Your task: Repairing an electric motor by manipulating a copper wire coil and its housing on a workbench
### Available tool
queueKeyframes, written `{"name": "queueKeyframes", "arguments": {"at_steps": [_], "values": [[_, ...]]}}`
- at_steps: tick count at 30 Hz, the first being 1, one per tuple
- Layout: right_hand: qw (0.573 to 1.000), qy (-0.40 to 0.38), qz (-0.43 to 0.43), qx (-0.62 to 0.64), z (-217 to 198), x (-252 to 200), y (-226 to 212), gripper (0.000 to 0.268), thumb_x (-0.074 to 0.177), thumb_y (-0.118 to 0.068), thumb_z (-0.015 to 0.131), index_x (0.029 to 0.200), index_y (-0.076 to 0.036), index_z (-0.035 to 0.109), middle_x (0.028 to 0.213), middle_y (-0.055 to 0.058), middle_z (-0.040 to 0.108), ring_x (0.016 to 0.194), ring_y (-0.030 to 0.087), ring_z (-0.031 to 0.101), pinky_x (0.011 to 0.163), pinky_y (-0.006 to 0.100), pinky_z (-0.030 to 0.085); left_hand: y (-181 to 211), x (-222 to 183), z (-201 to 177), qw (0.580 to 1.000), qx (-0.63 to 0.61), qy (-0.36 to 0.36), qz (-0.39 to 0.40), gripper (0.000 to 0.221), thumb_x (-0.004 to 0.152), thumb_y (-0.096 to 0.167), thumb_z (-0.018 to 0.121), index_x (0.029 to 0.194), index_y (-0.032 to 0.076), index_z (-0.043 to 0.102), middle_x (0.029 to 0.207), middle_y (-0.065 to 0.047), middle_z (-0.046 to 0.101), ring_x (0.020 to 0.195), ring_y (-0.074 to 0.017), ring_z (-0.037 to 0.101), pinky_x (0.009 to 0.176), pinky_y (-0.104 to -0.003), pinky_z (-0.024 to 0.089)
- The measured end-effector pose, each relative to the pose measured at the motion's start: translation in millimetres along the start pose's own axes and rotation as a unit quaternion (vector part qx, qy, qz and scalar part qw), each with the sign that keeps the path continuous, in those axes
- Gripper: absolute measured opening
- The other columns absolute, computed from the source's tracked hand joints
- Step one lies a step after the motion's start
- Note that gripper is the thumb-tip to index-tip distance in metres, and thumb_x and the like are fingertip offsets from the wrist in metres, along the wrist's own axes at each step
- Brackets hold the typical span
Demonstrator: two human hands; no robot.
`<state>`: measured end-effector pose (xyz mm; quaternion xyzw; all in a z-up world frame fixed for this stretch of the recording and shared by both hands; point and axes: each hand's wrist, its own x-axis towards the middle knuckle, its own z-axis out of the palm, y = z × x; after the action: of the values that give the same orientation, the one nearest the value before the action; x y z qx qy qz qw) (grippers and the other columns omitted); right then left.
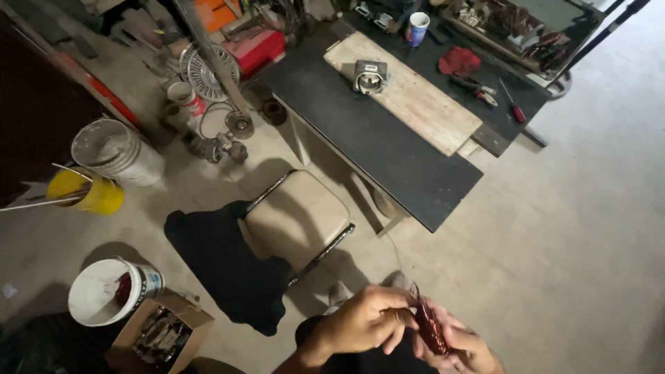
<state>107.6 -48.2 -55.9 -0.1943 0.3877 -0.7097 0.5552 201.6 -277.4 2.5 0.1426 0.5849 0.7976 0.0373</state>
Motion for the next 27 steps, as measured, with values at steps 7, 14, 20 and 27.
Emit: {"name": "queueKeyframes", "arguments": {"at_steps": [7, 14, 20, 27], "values": [[0.95, 0.043, -0.089, -0.296, 26, 16, -18, 0.057, 0.101, -0.046, 0.059, 0.136, -0.002, 0.047, 0.099, 0.005, 0.058, 0.084, 0.015, 0.058, 0.075, 0.029, 0.046, 9, -12, 22, 0.964, 0.129, 0.232, 0.031, 0.042, 0.096, 0.041, 0.068, 0.117, 0.006, 0.058, 0.106, -0.008, 0.07, 0.086, -0.0139, 0.07, 0.072, -0.026, 0.056], [0.958, 0.094, 0.025, -0.269, 31, 33, -26, 0.048, 0.105, -0.044, 0.046, 0.081, -0.005, 0.06, 0.06, 0.005, 0.047, 0.052, 0.013, 0.038, 0.053, 0.03, 0.029, -1, -9, 18, 0.789, 0.455, 0.366, 0.191, 0.048, 0.094, 0.056, 0.06, 0.112, 0.012, 0.069, 0.108, -0.004, 0.073, 0.096, -0.0244, 0.068, 0.087, -0.039, 0.046], [0.966, 0.063, 0.236, 0.082, -57, 16, 28, 0.07, 0.098, -0.062, 0.041, 0.079, 0.005, 0.054, 0.043, 0.004, 0.03, 0.034, 0.011, 0.025, 0.033, 0.028, 0.018, -4, -3, 14, 0.878, 0.333, 0.248, 0.239, 0.043, 0.109, 0.032, 0.048, 0.116, -0.008, 0.058, 0.114, -0.022, 0.069, 0.111, -0.0355, 0.07, 0.126, -0.056, 0.033], [0.95, 0.148, -0.027, -0.273, 18, 30, -16, 0.049, 0.104, -0.044, 0.042, 0.118, -0.001, 0.061, 0.067, 0.004, 0.052, 0.057, 0.013, 0.053, 0.058, 0.027, 0.044, -31, -2, 10, 0.852, 0.383, 0.313, 0.175, 0.049, 0.096, 0.05, 0.061, 0.104, 0.002, 0.059, 0.103, -0.012, 0.071, 0.092, -0.0266, 0.061, 0.1, -0.043, 0.041]]}}
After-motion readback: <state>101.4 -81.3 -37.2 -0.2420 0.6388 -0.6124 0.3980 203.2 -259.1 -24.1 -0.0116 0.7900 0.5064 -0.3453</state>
